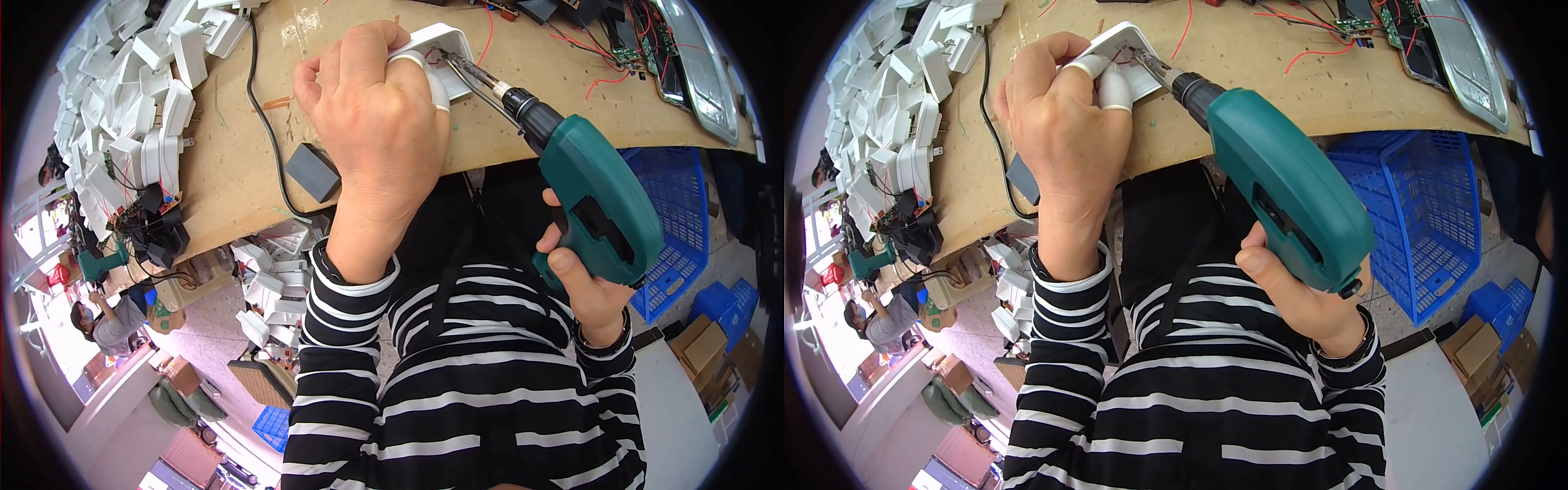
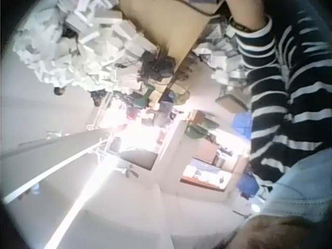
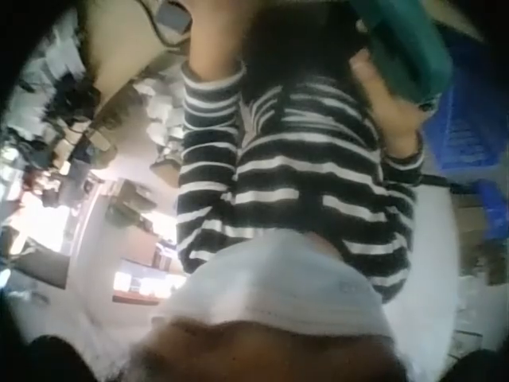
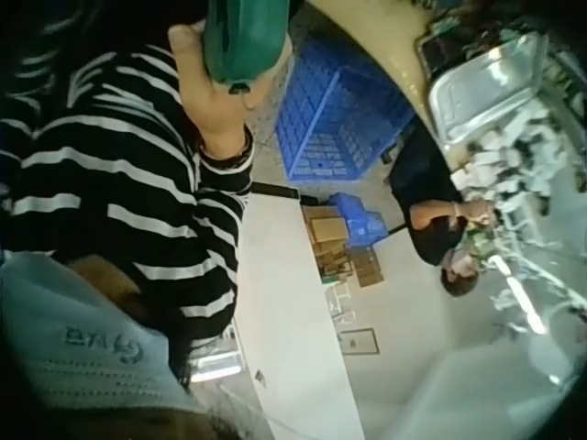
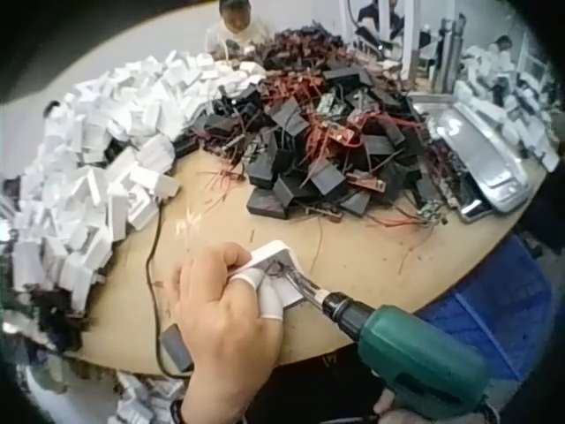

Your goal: Using a handheld soldering gun to attach wires to components inside a white plastic housing unit.

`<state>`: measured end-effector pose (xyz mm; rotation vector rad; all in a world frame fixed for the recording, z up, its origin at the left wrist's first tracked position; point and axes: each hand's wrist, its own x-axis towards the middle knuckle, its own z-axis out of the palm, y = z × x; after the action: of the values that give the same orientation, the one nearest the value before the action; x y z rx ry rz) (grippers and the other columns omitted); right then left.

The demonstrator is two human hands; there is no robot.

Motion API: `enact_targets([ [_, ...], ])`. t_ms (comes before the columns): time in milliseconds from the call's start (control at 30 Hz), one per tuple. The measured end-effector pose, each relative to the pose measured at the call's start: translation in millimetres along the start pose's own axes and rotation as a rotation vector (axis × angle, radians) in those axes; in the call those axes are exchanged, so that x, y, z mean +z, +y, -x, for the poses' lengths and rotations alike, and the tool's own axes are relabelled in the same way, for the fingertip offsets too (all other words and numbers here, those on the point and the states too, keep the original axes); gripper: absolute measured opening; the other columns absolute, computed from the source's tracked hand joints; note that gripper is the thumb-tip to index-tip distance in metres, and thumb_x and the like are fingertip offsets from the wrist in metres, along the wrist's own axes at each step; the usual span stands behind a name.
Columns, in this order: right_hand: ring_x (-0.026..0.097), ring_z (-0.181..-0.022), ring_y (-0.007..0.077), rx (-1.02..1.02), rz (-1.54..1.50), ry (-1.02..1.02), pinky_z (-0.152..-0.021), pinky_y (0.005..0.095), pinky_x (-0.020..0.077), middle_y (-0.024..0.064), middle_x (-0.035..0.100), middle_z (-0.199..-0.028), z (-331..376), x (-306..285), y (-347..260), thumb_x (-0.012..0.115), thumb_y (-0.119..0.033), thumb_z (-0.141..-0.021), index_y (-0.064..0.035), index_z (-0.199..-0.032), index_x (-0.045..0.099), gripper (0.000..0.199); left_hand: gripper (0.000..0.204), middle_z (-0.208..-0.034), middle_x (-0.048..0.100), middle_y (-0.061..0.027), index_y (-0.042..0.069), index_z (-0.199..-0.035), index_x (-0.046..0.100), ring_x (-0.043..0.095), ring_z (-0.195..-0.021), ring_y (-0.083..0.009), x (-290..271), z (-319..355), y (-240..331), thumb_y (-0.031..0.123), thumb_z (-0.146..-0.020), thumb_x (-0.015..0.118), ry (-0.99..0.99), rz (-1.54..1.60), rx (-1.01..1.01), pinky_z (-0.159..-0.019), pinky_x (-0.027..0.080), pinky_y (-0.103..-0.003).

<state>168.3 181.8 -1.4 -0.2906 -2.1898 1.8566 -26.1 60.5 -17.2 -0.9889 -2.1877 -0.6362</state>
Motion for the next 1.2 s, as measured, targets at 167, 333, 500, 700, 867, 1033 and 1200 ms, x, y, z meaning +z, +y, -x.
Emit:
enact_targets([
  [167,0.059,-0.071,0.0165,0.057,-0.053,0.046,-0.062,0.0258,0.0497,0.0235,0.054,-0.110,2.7,2.5,-2.3,0.065,-0.009,-0.075,0.0056,-0.123,0.039,0.056,0.006,-0.083,0.058,-0.0027,0.001,-0.066,0.064,0.053,-0.076,-0.0189,-4.1,-1.9,1.2,0.005,-0.062,0.062,-0.031,-0.090,-0.003,-0.078,0.036,-0.033],
  [333,0.059,-0.071,0.0164,0.047,-0.042,0.037,-0.061,0.0259,0.0500,0.0239,0.054,-0.109,1.8,2.8,-3.1,0.066,-0.010,-0.075,0.0057,-0.123,0.039,0.057,0.007,-0.083,0.058,-0.0028,0.002,-0.067,0.064,0.053,-0.076,-0.0190,-5.1,-2.5,1.2,0.005,-0.062,0.062,-0.034,-0.102,-0.008,-0.078,0.036,-0.033],
  [500,0.058,-0.070,0.0165,0.067,-0.049,0.030,-0.062,0.0263,0.0492,0.0229,0.054,-0.108,-0.1,4.0,-4.2,0.066,-0.010,-0.076,0.0055,-0.122,0.039,0.056,0.007,-0.082,0.058,-0.0028,0.002,-0.067,0.064,0.053,-0.076,-0.0190,-3.4,-1.5,0.6,0.005,-0.061,0.061,-0.026,-0.104,-0.005,-0.077,0.036,-0.033],
  [700,0.057,-0.070,0.0169,-0.027,-0.001,-0.020,-0.060,0.0258,0.0474,0.0211,0.055,-0.104,-2.4,3.0,-0.7,0.064,-0.006,-0.077,0.0057,-0.119,0.042,0.049,0.009,-0.082,0.058,-0.0030,0.002,-0.068,0.065,0.053,-0.075,-0.0188,-3.6,-1.8,0.0,0.005,-0.060,0.061,-0.023,-0.102,-0.004,-0.077,0.036,-0.033],
  [867,0.056,-0.068,0.0170,-0.041,0.000,-0.002,-0.059,0.0258,0.0460,0.0168,0.056,-0.096,-3.0,3.7,-0.7,0.064,-0.006,-0.076,0.0056,-0.112,0.045,0.042,0.007,-0.082,0.058,-0.0029,0.002,-0.066,0.064,0.053,-0.075,-0.0189,-2.3,-2.1,1.2,0.005,-0.060,0.061,-0.021,-0.085,-0.017,-0.077,0.036,-0.033],
  [1033,0.056,-0.068,0.0169,-0.025,-0.028,0.026,-0.059,0.0258,0.0462,0.0166,0.056,-0.097,-2.1,6.4,-4.2,0.064,-0.008,-0.076,0.0054,-0.113,0.045,0.043,0.006,-0.082,0.058,-0.0030,0.001,-0.064,0.062,0.053,-0.075,-0.0191,-5.9,-2.8,0.5,0.005,-0.060,0.061,-0.016,-0.094,-0.015,-0.076,0.036,-0.033],
  [1200,0.057,-0.069,0.0166,-0.003,-0.053,0.041,-0.060,0.0254,0.0471,0.0171,0.056,-0.098,0.3,6.6,-3.2,0.064,-0.008,-0.077,0.0051,-0.115,0.044,0.044,0.005,-0.082,0.058,-0.0029,0.001,-0.064,0.062,0.053,-0.075,-0.0190,-3.7,-2.2,1.1,0.005,-0.061,0.061,-0.017,-0.085,-0.013,-0.076,0.036,-0.033],
])
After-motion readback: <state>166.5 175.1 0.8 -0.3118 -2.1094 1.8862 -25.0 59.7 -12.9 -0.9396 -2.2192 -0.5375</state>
